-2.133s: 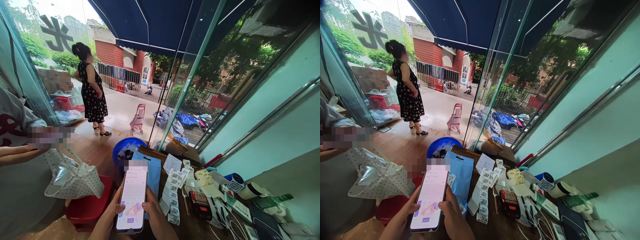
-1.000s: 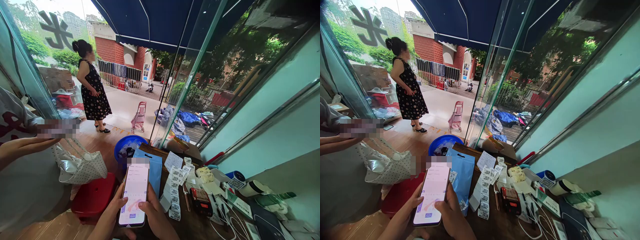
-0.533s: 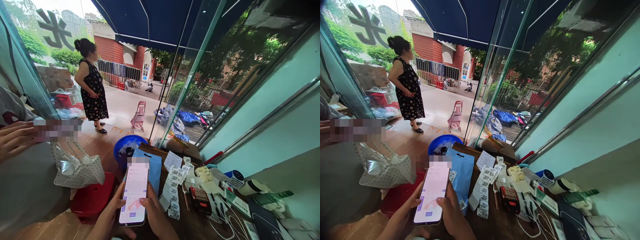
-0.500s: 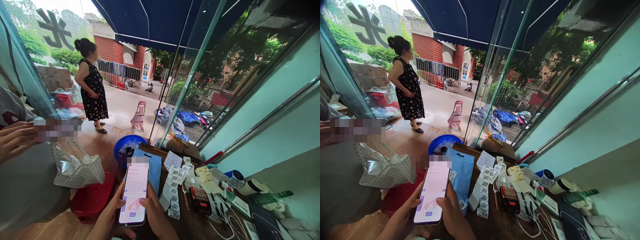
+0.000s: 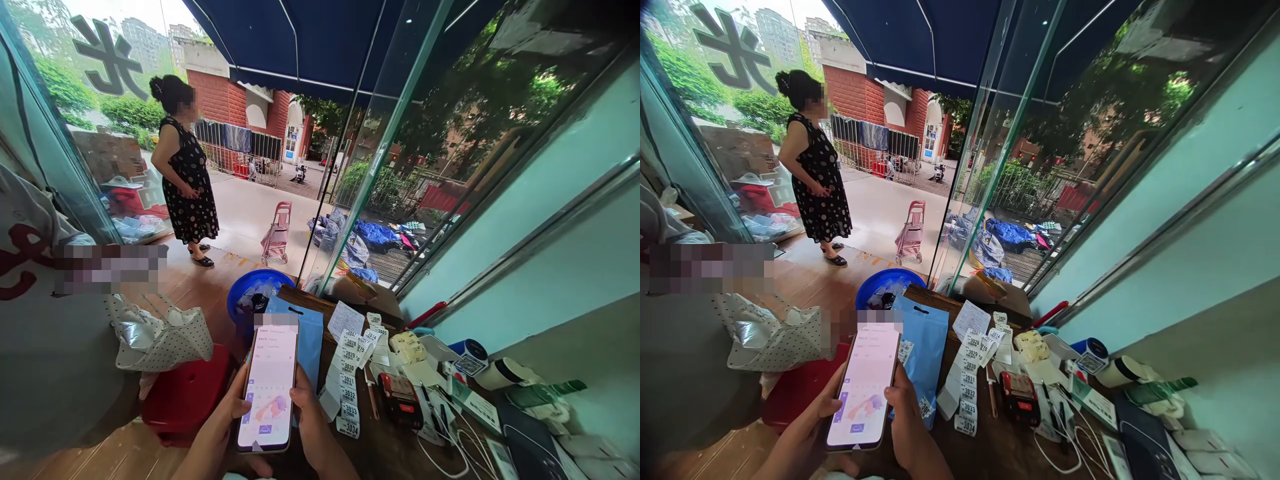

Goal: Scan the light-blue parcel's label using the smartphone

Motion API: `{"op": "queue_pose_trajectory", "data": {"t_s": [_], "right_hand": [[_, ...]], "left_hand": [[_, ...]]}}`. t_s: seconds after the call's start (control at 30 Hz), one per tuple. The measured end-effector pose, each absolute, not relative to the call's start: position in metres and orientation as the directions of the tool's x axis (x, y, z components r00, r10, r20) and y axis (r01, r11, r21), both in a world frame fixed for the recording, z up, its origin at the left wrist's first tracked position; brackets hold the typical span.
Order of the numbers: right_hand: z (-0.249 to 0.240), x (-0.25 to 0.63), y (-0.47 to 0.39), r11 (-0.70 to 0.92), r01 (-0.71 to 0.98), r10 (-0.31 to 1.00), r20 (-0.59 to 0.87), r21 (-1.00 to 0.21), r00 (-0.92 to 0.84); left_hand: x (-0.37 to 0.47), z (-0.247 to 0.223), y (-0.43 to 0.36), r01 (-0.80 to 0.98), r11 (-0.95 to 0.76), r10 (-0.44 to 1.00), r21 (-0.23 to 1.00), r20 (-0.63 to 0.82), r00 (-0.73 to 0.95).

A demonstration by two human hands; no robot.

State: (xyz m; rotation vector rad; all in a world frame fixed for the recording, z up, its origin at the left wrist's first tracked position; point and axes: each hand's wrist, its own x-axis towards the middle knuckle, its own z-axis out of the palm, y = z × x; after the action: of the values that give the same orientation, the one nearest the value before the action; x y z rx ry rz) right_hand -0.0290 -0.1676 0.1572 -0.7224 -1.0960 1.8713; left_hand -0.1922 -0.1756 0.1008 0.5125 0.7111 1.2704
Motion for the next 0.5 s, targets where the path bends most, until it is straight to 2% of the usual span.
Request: {"op": "queue_pose_trajectory", "data": {"t_s": [0.1,0.27,0.4,0.5], "right_hand": [[0.1592,-0.0282,-0.1672,-0.271,-0.349,0.869,-0.073,-0.897,-0.489],[0.1607,-0.0264,-0.1678,-0.245,-0.219,0.894,-0.132,-0.945,-0.428],[0.1600,-0.0271,-0.1675,-0.240,-0.312,0.878,-0.068,-0.919,-0.474],[0.1593,-0.0270,-0.1668,-0.233,-0.291,0.876,-0.070,-0.928,-0.478]], "left_hand": [[-0.1924,0.1017,-0.1760,-0.679,0.217,0.975,0.701,-0.186,0.119],[-0.1958,0.0959,-0.1782,-0.642,0.253,0.963,0.724,-0.254,0.092],[-0.1942,0.0942,-0.1778,-0.626,0.233,0.962,0.744,-0.269,0.038],[-0.1881,0.0971,-0.1742,-0.634,0.230,0.958,0.738,-0.287,0.014]]}}
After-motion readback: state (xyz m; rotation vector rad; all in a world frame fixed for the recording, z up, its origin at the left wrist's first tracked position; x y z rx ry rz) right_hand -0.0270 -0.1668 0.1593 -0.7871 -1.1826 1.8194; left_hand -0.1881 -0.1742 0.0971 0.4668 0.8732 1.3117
